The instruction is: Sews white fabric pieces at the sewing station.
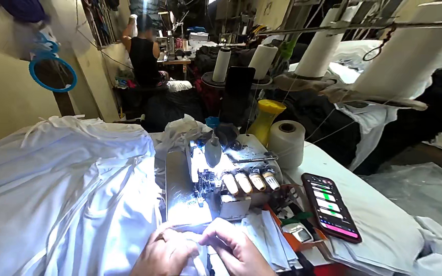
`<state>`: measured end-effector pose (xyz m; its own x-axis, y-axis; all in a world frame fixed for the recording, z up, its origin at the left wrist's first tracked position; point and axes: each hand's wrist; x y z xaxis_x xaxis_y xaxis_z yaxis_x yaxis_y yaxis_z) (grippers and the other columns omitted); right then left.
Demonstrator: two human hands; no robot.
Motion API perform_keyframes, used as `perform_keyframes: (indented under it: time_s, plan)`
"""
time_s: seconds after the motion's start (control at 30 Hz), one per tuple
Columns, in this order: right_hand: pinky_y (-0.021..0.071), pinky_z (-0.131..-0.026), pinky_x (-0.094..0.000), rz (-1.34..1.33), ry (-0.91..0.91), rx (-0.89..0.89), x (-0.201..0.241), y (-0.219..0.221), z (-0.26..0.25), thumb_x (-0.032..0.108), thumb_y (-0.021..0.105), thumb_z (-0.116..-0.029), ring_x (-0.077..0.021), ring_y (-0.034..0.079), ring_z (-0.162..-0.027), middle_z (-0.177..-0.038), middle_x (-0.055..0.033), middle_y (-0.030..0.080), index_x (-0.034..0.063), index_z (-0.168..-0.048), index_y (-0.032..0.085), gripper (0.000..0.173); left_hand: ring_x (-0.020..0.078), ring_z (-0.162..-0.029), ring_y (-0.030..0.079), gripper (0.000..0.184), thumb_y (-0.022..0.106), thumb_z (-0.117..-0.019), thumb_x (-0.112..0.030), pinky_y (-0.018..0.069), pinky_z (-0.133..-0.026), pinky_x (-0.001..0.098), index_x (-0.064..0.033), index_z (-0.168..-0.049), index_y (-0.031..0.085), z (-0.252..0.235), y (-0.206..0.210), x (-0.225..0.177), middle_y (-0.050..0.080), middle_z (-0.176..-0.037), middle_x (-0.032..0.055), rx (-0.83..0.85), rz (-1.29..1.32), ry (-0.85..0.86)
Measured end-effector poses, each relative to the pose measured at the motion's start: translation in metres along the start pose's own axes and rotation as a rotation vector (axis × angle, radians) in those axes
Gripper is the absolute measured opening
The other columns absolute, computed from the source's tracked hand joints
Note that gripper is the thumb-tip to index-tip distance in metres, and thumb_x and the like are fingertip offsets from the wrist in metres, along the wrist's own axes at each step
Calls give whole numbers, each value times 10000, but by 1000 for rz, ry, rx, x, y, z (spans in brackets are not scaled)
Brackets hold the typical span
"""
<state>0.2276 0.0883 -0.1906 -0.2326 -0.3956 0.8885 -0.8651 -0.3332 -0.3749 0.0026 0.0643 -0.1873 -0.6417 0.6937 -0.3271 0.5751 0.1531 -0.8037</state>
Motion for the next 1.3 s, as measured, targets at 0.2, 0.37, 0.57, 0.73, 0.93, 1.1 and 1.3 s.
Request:
perform_keyframes:
  time_s: [0.2, 0.37, 0.57, 0.73, 0.93, 1.1, 1.3]
  plan:
    - [514, -806, -234, -1, 16, 6, 10, -4, -1, 82, 568, -994, -92, 628, -908, -989, -97, 682, 2, -1035, 743, 196, 238, -846, 730, 245, 554, -1056, -204, 578, -790, 426, -30, -1029, 723, -14, 1, 5, 747, -910, 116, 34, 165, -3]
    - [562, -816, -363, 287, -77, -1, 13, -1, -2, 196, 718, -945, -224, 678, -919, -951, -134, 702, 21, -996, 742, 183, 266, -883, 703, 301, 526, -1064, -283, 560, -821, 469, -58, -979, 707, -20, 7, 10, 715, -897, 105, 33, 161, -63]
    - [504, -759, -372, 352, -139, 2, 25, -14, -5, 161, 639, -981, -229, 636, -819, -905, -134, 695, 21, -960, 733, 170, 317, -908, 685, 363, 503, -1076, -262, 518, -878, 474, 38, -991, 690, -37, -19, -5, 697, -917, 197, 218, 402, -273]
    - [498, -804, -367, 429, -133, -38, 26, -24, -6, 184, 633, -980, -234, 647, -885, -900, -97, 714, 51, -926, 749, 185, 276, -856, 705, 339, 556, -1051, -234, 562, -806, 382, 57, -971, 708, -44, -32, -7, 707, -901, 201, 155, 336, -247]
    - [522, -752, -431, 600, -183, -95, 19, -14, -7, 359, 641, -992, -255, 663, -878, -908, -77, 717, 88, -906, 736, 300, 179, -821, 699, 279, 610, -1026, -225, 557, -777, 287, 23, -965, 723, -36, -21, 3, 723, -879, 153, 59, 369, -201]
    - [529, -787, -408, 593, -175, -144, 17, -10, -8, 260, 586, -1022, -222, 681, -899, -909, -56, 736, 94, -894, 764, 274, 259, -917, 720, 263, 599, -1033, -185, 559, -868, 341, 43, -1011, 727, -35, -22, -4, 737, -964, 203, 41, 305, -232]
    - [525, -795, -417, 600, -124, -210, 19, -10, -7, 291, 605, -1004, -208, 682, -928, -945, -26, 753, 127, -870, 791, 282, 177, -937, 737, 197, 644, -993, -169, 576, -889, 338, -17, -1048, 758, -29, -7, -7, 770, -985, 97, -60, 225, -284]
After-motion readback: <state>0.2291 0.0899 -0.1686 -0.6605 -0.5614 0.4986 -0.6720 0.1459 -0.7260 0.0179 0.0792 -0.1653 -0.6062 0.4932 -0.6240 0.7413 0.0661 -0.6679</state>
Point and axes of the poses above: each hand's wrist, its own z-axis away from the middle knuckle, its own y-axis out of the palm, x = y × z
